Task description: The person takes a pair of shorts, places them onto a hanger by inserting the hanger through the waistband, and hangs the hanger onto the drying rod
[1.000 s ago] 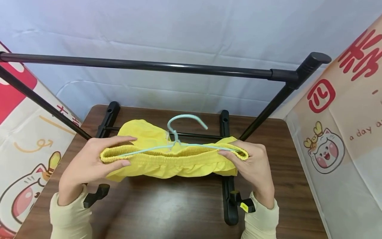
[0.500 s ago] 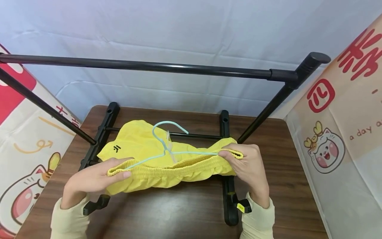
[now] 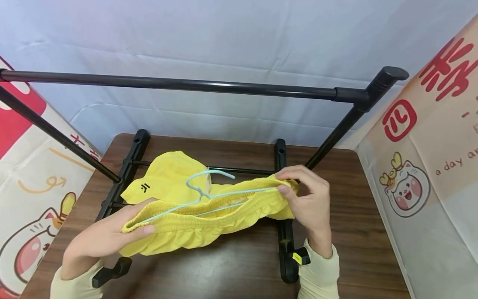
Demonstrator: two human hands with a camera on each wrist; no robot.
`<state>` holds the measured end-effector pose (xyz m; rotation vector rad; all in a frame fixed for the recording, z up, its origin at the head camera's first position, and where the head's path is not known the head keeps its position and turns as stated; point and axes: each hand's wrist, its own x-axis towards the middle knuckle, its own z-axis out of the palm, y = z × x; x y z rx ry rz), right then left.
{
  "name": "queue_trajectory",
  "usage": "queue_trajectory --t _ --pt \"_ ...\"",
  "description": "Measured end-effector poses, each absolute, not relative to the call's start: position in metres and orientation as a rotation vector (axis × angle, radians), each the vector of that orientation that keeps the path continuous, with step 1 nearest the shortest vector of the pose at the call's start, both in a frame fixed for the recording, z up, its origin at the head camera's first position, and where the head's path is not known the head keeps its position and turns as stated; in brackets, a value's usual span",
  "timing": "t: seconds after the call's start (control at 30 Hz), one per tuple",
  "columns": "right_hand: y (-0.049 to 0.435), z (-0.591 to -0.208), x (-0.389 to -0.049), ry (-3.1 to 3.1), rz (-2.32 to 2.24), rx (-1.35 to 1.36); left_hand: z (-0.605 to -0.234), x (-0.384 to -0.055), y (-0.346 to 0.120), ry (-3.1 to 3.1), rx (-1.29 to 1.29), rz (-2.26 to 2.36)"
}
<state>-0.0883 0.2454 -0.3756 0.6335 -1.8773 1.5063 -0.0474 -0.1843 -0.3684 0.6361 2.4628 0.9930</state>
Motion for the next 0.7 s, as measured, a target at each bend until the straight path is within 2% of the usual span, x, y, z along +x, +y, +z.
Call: queue_trajectory --t 0.2,0.33,0.5,0.7 --pt "0.236 -0.357 -0.092 -1.512 1.485 0.191 -0.357 -0.034 -0.2 2.509 0.861 1.182" --pt "0.241 -0.357 -0.098 -1.563 1.461 -0.019 -0.347 -0.02 -0.212 2.489 0.805 1.301" --pt "0.249 -0.369 -0.115 -1.676 1.561 -0.135 -0.34 -0.007 -0.222 2.509 0.814 1.352" --pt "0.255 -0.377 -0.128 -1.624 1.716 -0.121 -0.336 0.004 -0.234 2.6 0.868 1.354"
